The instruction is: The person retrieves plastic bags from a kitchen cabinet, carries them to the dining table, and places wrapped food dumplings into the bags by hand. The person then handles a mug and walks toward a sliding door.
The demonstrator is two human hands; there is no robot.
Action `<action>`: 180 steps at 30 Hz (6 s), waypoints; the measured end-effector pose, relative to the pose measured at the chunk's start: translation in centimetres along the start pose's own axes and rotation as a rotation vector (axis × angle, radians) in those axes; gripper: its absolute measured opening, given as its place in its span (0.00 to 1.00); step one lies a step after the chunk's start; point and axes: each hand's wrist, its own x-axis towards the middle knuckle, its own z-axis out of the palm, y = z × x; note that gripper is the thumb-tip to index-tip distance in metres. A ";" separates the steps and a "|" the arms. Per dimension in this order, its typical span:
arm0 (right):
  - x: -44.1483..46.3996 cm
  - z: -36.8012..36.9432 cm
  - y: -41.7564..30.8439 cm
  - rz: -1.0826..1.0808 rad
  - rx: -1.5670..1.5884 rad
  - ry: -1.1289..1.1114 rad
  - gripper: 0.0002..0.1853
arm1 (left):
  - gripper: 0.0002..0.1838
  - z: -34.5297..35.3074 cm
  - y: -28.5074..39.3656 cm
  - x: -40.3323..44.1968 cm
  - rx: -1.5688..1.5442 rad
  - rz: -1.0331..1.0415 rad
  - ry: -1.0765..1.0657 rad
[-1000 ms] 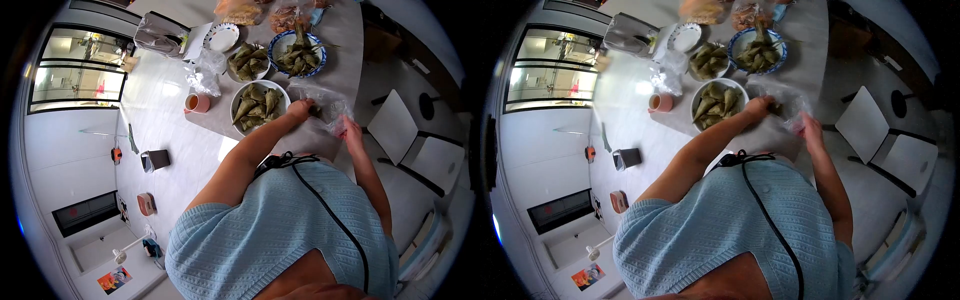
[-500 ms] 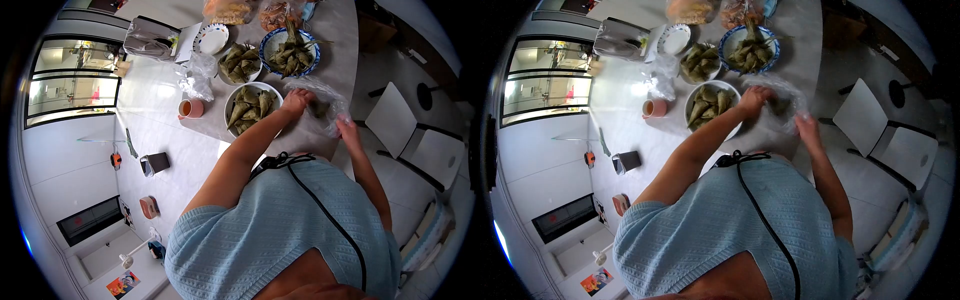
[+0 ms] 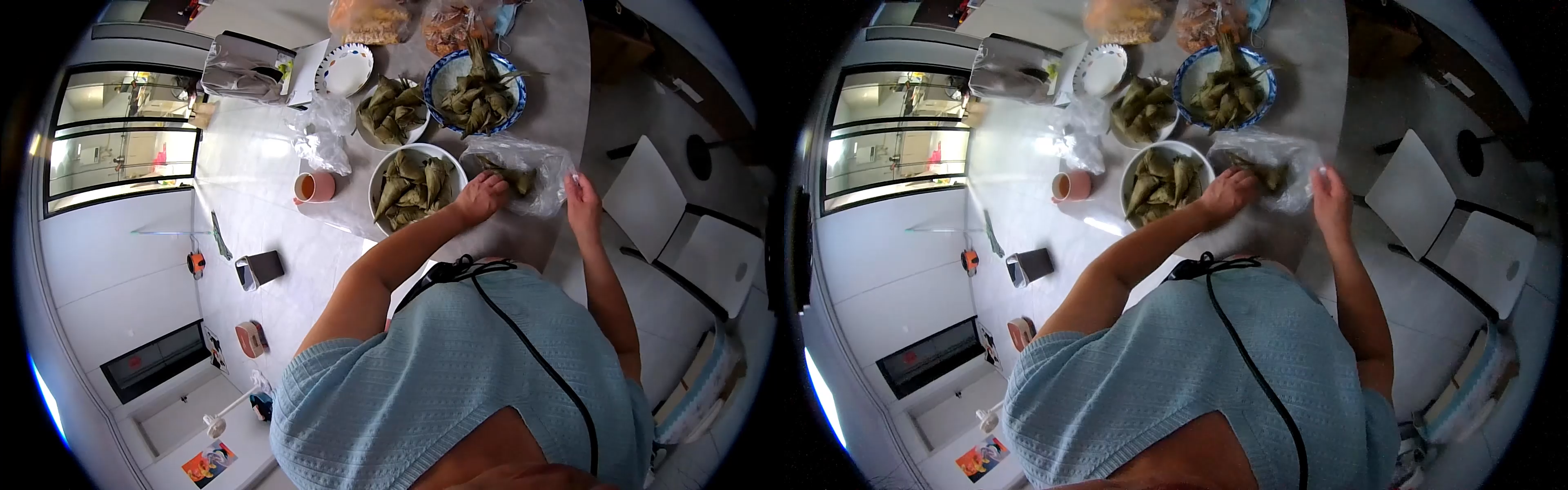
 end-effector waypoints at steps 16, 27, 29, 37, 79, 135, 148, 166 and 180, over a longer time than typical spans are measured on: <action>-0.4 -1.1 -0.8 0.080 -0.203 -0.130 0.19 | 0.15 -7.1 -11.9 3.9 -0.185 -0.652 0.457; -1.4 -0.5 -9.7 -0.292 -0.411 -0.009 0.21 | 0.22 -4.1 -21.8 4.9 -0.862 -0.847 0.331; -1.7 -0.5 -9.0 -0.267 -0.342 -0.033 0.20 | 0.18 -8.0 -19.5 4.3 -1.497 -0.846 0.537; -1.7 -1.7 -8.4 -0.402 -0.232 -0.155 0.19 | 0.19 -9.4 -15.8 2.0 -2.179 -0.593 0.612; -0.5 -1.7 -4.6 -0.070 -0.177 -0.204 0.22 | 0.15 -4.9 -9.3 6.7 -0.025 -0.976 0.049; -1.9 -0.1 -3.1 0.055 -0.110 -0.284 0.29 | 0.21 -2.0 4.3 2.8 -0.634 -0.432 0.058; 0.1 -1.9 -0.8 0.668 0.808 -0.260 0.11 | 0.15 0.6 2.0 2.5 -0.288 -0.547 0.269; -1.0 -3.0 -2.1 0.512 0.572 -0.217 0.10 | 0.25 1.6 1.0 5.1 -0.912 -0.777 0.151; -0.2 -3.8 -3.6 0.495 0.523 -0.232 0.10 | 0.17 1.1 3.2 2.3 -0.318 -0.567 -0.006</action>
